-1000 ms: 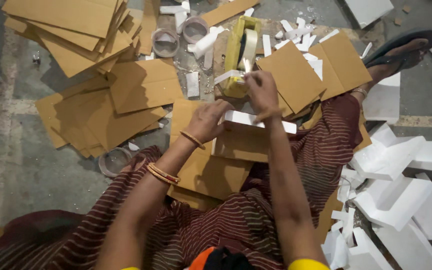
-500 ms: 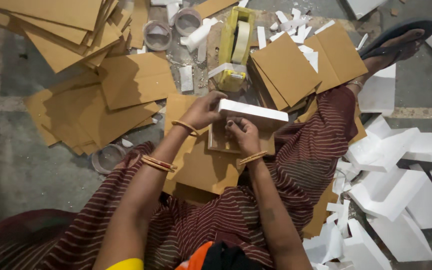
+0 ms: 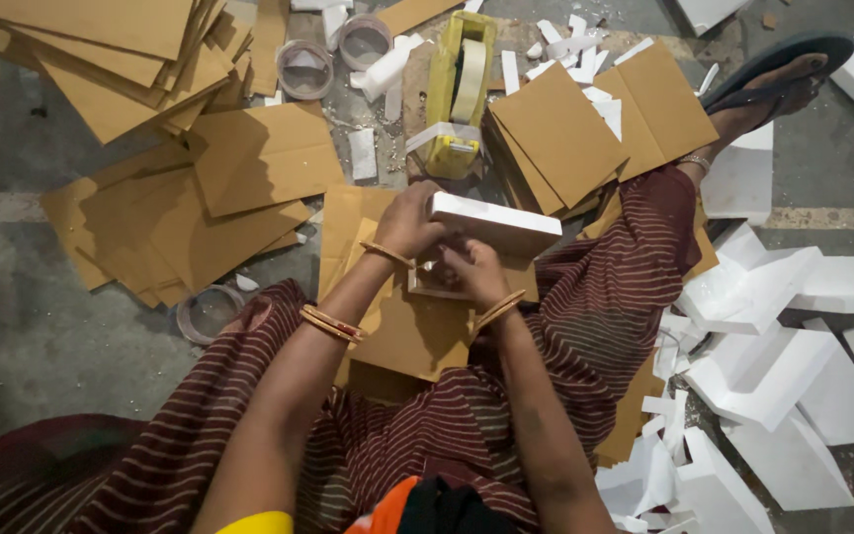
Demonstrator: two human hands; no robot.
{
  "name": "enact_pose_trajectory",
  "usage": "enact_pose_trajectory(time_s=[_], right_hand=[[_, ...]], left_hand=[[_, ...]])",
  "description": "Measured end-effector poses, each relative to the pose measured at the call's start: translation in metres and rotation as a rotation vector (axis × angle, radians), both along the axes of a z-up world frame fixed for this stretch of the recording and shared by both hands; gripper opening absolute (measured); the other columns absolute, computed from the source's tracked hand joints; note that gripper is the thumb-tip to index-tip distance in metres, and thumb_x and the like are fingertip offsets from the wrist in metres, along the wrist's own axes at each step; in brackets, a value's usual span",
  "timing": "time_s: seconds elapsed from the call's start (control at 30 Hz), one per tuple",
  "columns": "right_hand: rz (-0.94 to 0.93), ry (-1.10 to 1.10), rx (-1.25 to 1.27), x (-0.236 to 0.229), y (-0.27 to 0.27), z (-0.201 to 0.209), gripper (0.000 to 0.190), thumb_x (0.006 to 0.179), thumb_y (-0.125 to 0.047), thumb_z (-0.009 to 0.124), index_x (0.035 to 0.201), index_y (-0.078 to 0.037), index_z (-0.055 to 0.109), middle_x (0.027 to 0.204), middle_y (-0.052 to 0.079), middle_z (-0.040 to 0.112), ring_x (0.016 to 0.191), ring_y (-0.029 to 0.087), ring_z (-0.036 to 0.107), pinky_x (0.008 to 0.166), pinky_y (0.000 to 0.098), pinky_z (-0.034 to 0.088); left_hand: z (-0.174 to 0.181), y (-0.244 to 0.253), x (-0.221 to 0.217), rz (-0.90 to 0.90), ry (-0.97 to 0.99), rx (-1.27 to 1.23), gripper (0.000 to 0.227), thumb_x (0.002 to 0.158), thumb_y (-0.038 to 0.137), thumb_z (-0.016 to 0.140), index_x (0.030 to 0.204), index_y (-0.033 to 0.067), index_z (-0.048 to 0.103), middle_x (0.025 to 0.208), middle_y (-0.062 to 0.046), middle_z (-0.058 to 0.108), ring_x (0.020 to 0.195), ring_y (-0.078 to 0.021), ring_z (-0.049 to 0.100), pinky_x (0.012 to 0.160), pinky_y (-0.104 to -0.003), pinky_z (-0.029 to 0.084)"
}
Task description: The person sits on the floor and assembles small cardboard boxes by inserting white foam inserts into the box bodies. They use a tape dispenser to seal the boxes and place the finished units into a stack.
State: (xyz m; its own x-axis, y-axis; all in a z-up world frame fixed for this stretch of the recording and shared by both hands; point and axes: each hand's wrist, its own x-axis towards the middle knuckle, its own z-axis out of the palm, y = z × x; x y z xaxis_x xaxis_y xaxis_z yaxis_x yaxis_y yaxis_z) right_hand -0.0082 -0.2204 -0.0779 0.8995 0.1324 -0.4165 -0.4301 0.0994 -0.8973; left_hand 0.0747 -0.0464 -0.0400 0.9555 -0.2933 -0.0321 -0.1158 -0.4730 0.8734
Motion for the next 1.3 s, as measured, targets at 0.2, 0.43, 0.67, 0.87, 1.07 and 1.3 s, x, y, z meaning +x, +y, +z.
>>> enact_pose_trajectory(time_s=[0.2,0.43,0.67,0.87,1.07,1.3], right_hand=[[-0.03,-0.109,-0.902,0.0,0.005,0.087,0.02,0.1,-0.027,0.062,0.111,-0.015,0.074,0.093,0.003,0.078,0.081,0.015,0.073,0.074,0.0322,0.057],[-0.119,-0.529,-0.787,0.056,-0.008,0.088,0.028,0.1,-0.029,0.067,0.115,-0.006,0.071,0.114,0.013,0.072,0.104,0.023,0.069,0.088,0.0336,0.056],[0.073,-0.158,-0.55,0.125,-0.029,0.011,0.035,0.102,-0.032,0.07,0.097,0.002,0.074,0.091,0.019,0.074,0.08,0.028,0.069,0.072,0.0398,0.055],[0.203,-0.19,-0.8,0.142,-0.044,-0.023,0.026,0.086,-0.015,0.073,0.108,-0.003,0.076,0.094,0.01,0.077,0.083,0.015,0.071,0.075,0.0315,0.055],[0.379,0.035,-0.573,0.128,-0.042,0.018,0.024,0.087,-0.02,0.078,0.106,-0.004,0.079,0.095,0.008,0.078,0.081,0.014,0.067,0.074,0.0303,0.052],[0.499,0.073,-0.487,0.094,-0.047,0.021,0.019,0.085,-0.018,0.078,0.098,-0.003,0.079,0.088,0.002,0.078,0.08,0.009,0.071,0.074,0.0232,0.056]], left_hand=[[-0.006,0.008,-0.009,-0.04,-0.159,-0.007,0.05,0.071,0.01,0.073,0.119,0.0082,0.06,0.112,-0.018,0.066,0.107,-0.0402,0.063,0.091,-0.046,0.052],[-0.008,0.011,-0.012,-0.031,-0.165,0.057,0.05,0.076,0.007,0.068,0.124,0.0119,0.058,0.112,-0.016,0.066,0.106,-0.0409,0.063,0.089,-0.047,0.052],[-0.009,0.015,-0.012,-0.05,-0.332,0.131,0.056,0.073,0.003,0.065,0.127,0.012,0.054,0.107,-0.013,0.066,0.102,-0.0382,0.065,0.086,-0.048,0.053],[-0.022,0.011,-0.016,-0.051,-0.436,0.127,0.044,0.077,0.001,0.066,0.119,0.0107,0.057,0.105,-0.014,0.067,0.096,-0.0372,0.065,0.081,-0.048,0.053],[0.003,0.018,-0.04,-0.042,-0.348,0.146,0.037,0.076,0.002,0.067,0.11,0.0099,0.056,0.098,-0.015,0.064,0.095,-0.04,0.064,0.08,-0.051,0.051],[0.015,0.021,-0.085,-0.025,-0.401,0.019,0.045,0.072,0.004,0.073,0.113,0.0084,0.056,0.105,-0.018,0.063,0.101,-0.0421,0.061,0.083,-0.05,0.051]])
